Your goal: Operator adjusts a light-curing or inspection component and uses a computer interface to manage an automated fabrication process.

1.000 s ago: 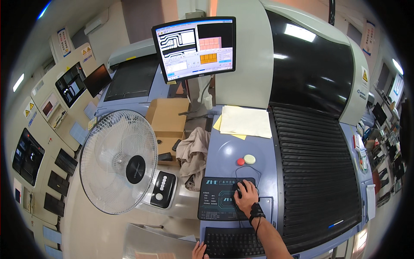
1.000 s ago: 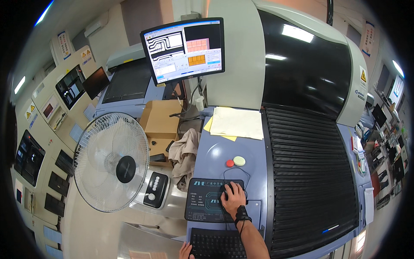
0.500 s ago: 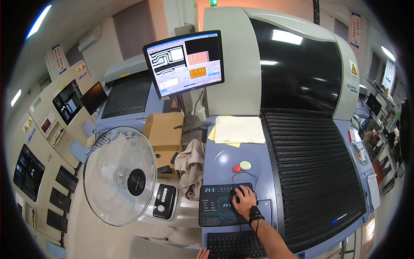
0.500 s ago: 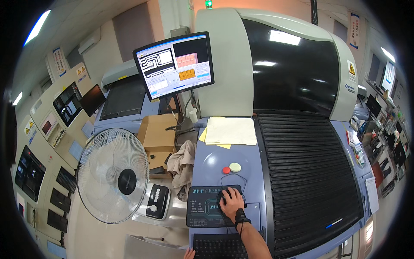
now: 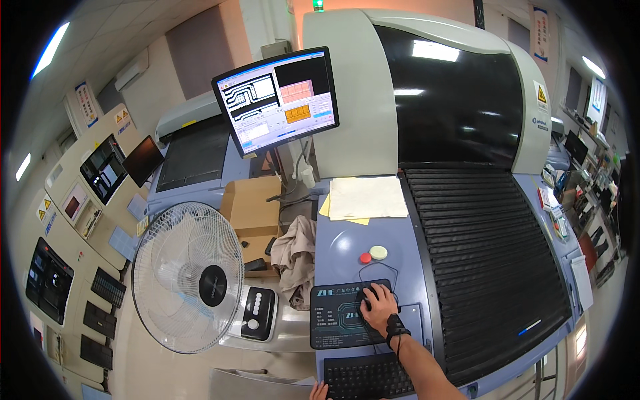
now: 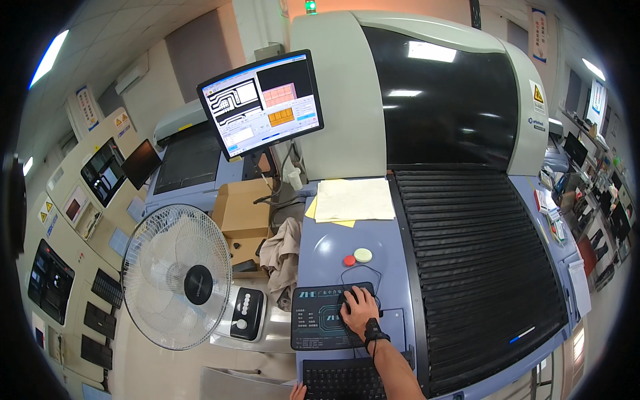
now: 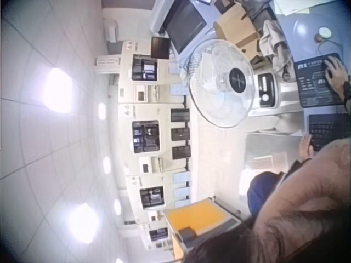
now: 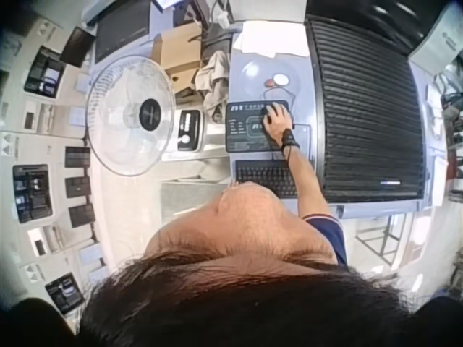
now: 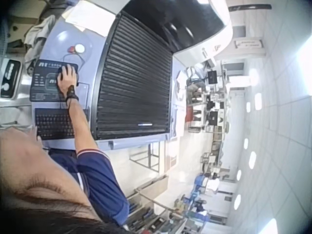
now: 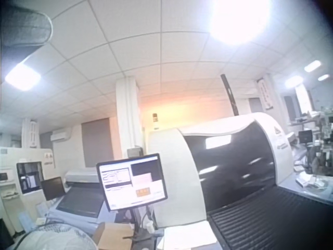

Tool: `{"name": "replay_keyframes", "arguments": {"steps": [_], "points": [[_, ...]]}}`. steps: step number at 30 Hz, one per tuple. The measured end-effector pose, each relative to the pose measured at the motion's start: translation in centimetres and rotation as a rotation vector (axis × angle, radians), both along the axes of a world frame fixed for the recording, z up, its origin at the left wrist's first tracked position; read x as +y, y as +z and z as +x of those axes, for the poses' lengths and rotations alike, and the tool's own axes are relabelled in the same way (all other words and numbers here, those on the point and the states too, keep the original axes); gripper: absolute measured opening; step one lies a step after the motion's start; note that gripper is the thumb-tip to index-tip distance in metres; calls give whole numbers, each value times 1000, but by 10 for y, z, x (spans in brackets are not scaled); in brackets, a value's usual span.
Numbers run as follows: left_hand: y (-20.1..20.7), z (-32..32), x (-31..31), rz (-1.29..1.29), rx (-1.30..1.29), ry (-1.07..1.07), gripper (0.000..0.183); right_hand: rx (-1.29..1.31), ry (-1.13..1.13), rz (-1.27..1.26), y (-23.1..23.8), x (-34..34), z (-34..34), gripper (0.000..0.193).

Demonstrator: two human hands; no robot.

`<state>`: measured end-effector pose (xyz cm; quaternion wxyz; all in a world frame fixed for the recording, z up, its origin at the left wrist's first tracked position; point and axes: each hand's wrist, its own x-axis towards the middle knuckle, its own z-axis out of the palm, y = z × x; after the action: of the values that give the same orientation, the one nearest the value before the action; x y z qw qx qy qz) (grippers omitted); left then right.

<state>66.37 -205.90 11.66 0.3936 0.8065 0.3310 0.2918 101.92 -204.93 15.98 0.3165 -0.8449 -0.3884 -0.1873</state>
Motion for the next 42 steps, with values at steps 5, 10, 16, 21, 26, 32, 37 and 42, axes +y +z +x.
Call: {"name": "replay_keyframes", "arguments": {"steps": [5, 10, 16, 21, 26, 32, 37, 42], "points": [[7, -8, 2, 114, -47, 42, 46, 2, 43, 21, 7, 17, -10, 38], [-7, -9, -2, 47, -107, 65, 45, 4, 34, 19, 7, 14, -10, 38], [1, -11, 3, 113, -137, -3, 45, 7, 33, 1, 6, 13, -9, 38], [6, -9, 1, 101, -97, 20, 45, 11, 33, 12, 11, 14, -11, 38], [12, -9, 1, 130, -27, 28, 44, 11, 26, 13, 12, 14, -11, 37], [2, -7, 2, 153, -106, 14, 44, 17, 28, 11, 11, 15, -10, 37], [2, -9, 0, 107, -116, 13, 44, 20, 36, 10, 6, 14, -9, 37], [4, -11, 1, 96, -94, 1, 43, 40, 45, 4, 8, 14, -10, 39]]}}
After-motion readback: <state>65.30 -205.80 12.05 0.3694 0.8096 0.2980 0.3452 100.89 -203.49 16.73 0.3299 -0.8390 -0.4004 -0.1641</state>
